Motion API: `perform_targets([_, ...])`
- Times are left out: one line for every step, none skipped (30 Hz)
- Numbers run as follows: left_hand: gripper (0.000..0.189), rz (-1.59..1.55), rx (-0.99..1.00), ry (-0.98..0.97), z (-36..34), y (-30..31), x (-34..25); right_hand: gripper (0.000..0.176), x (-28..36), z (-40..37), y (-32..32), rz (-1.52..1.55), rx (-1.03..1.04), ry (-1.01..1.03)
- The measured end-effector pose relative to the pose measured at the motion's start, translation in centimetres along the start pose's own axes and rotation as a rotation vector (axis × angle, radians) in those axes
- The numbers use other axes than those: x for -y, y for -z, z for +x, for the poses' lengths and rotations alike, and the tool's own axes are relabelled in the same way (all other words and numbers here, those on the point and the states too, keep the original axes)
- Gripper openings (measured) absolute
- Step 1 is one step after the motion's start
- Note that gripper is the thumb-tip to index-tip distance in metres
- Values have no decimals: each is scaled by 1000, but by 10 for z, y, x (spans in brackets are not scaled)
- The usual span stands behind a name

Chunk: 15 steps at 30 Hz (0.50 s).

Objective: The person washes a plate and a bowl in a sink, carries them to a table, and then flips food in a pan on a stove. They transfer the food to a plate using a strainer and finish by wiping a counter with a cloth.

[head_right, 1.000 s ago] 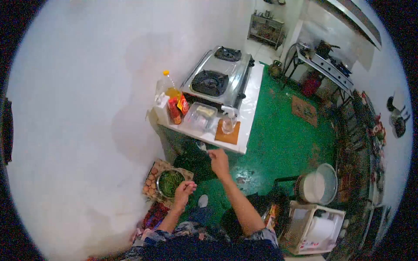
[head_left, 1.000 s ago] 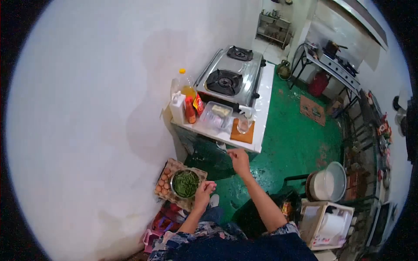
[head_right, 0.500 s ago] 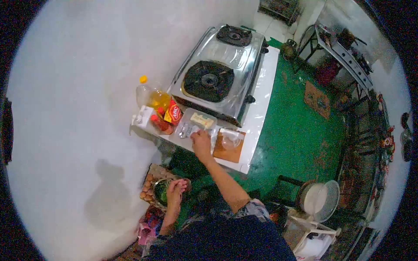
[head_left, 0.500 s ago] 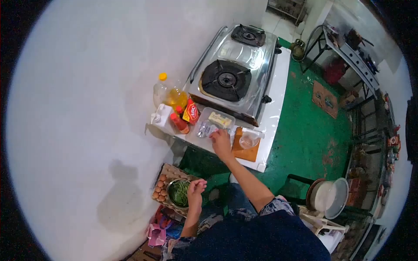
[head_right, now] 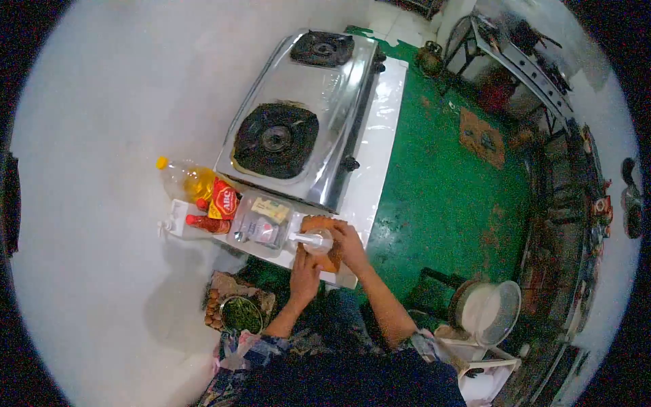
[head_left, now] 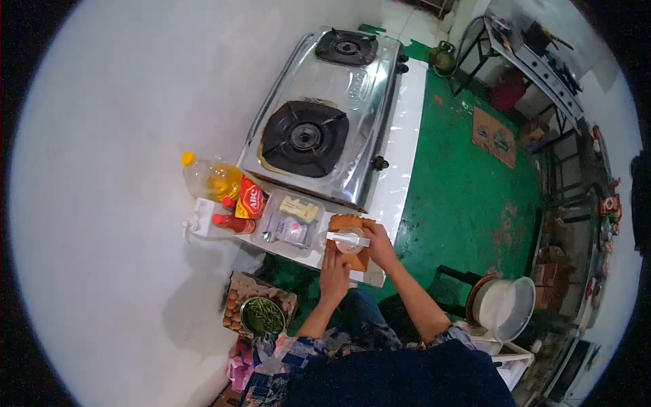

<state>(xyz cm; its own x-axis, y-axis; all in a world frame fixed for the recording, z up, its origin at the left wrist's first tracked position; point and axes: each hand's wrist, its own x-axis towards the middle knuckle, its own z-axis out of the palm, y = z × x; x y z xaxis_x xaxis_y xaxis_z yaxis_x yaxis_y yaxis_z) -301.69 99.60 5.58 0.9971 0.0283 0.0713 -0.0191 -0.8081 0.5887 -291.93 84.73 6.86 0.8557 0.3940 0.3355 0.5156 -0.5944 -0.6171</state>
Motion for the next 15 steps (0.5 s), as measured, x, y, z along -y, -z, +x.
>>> perform_targets([36, 33, 69, -19, 3, 4, 6, 35, -2, -2, -4, 0, -6, -12])
perform_targets([34, 65, 140, -40, 3, 5, 13, 39, -4, -5, -7, -63, 31, -45])
perform_targets([28, 69, 137, -37, 3, 6, 16, 42, -5, -9, -10, -127, 66, -80])
perform_targets([28, 69, 152, -53, 2, 8, 22, 42, -2, -14, -16, -132, 56, -98])
perform_targets([26, 60, 152, -65, 3, 11, 27, 44, 5, -19, -22, -154, 31, -161])
perform_targets([25, 48, 149, -85, 8, 13, 32, 46, 9, -24, -25, -182, -1, -222])
perform_targets([26, 120, 102, -180, 4, -5, 53, 47, -7, -35, -45, -203, 2, -239])
perform_targets([27, 104, 113, -162, 7, 2, 45, 46, -11, -37, -53, -202, -85, -230])
perform_targets([33, 162, 188, -147, 7, 2, 45, 42, -8, -33, -49, -209, -82, -226])
perform_targets([38, 222, 261, -131, 4, 4, 45, 38, -4, -30, -45, -217, -76, -223])
perform_targets([38, 181, 201, -132, 2, 0, 45, 33, -7, -30, -44, -130, -60, -264])
perform_targets([39, 137, 139, -131, 1, -3, 43, 29, -11, -27, -42, -42, -46, -299])
perform_targets([39, 154, 151, -132, -2, -3, 42, 28, 13, -16, -17, 215, -149, -557])
perform_targets([39, 176, 161, -133, -5, 1, 39, 26, 6, -25, -14, 25, -187, -305])
perform_targets([39, 96, 76, -129, -9, 6, 30, 26, 8, -30, 1, -37, -187, -296])
